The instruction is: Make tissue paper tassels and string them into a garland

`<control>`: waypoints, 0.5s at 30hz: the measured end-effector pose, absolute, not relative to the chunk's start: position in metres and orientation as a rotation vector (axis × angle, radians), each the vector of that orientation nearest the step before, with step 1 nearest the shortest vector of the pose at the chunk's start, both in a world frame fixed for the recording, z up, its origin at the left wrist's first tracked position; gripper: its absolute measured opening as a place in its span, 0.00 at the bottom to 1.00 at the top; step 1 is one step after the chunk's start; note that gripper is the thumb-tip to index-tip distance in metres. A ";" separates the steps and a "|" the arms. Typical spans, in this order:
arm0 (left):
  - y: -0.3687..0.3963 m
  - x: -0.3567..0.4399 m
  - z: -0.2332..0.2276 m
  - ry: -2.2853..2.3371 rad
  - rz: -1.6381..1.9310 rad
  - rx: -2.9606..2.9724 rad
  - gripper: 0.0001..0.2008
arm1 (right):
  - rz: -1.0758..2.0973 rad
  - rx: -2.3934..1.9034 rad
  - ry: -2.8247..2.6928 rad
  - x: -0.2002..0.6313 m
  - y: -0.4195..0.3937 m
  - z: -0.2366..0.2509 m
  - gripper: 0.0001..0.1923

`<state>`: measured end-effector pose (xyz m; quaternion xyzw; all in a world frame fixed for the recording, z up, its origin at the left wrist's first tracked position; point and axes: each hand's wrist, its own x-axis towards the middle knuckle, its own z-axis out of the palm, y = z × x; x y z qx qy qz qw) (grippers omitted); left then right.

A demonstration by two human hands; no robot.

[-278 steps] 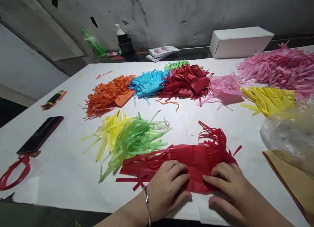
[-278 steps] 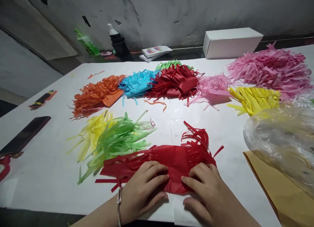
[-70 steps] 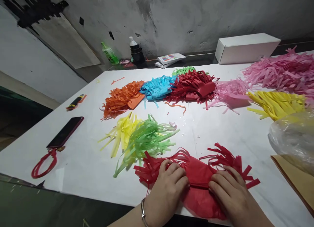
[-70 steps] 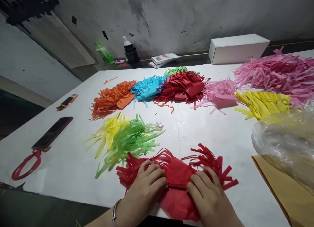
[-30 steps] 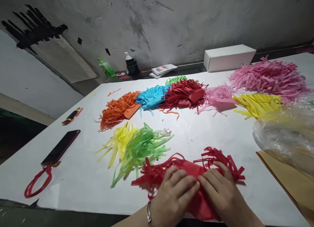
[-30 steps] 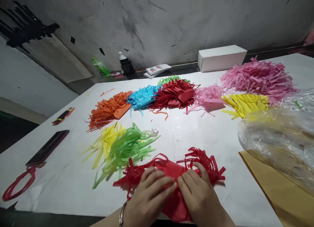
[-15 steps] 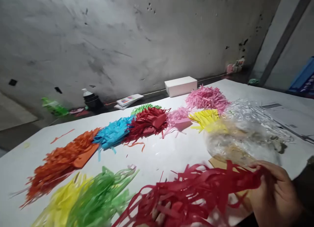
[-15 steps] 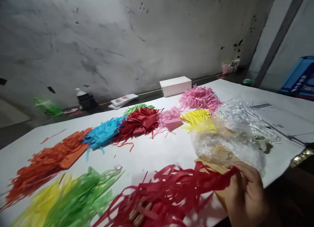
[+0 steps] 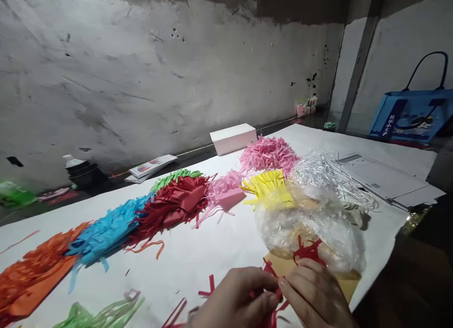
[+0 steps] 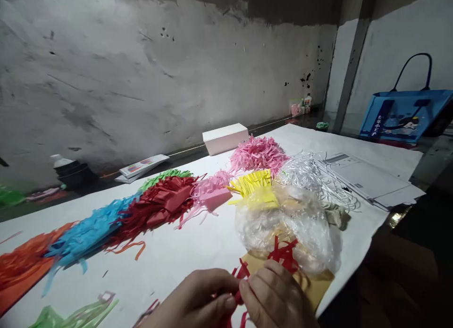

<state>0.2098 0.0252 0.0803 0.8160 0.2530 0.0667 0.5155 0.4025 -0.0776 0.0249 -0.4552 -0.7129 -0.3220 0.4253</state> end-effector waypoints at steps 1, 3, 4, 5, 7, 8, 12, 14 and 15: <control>0.029 0.229 0.078 0.639 0.119 1.754 0.18 | -0.780 -1.151 -1.740 0.405 -0.075 0.023 0.12; 0.038 0.261 0.068 0.665 0.050 1.457 0.24 | -0.680 -1.206 -1.640 0.411 -0.071 0.015 0.10; 0.042 0.273 0.062 0.670 0.049 1.370 0.26 | -0.600 -1.245 -1.588 0.415 -0.069 0.010 0.10; 0.046 0.283 0.054 0.668 0.055 1.316 0.28 | -0.505 -1.288 -1.540 0.417 -0.068 0.004 0.09; 0.052 0.297 0.041 0.659 0.111 1.278 0.29 | -0.314 -1.355 -1.440 0.421 -0.064 -0.008 0.10; 0.054 0.302 0.035 0.659 0.170 1.294 0.28 | -0.247 -1.379 -1.389 0.423 -0.061 -0.014 0.11; 0.058 0.313 0.028 0.596 0.425 1.643 0.21 | -0.226 -1.426 -1.295 0.430 -0.054 -0.029 0.14; 0.060 0.315 0.031 0.511 0.431 1.845 0.18 | -0.276 -1.431 -1.328 0.434 -0.052 -0.034 0.16; 0.061 0.315 0.034 0.473 0.408 1.921 0.17 | -0.299 -1.432 -1.337 0.435 -0.051 -0.035 0.16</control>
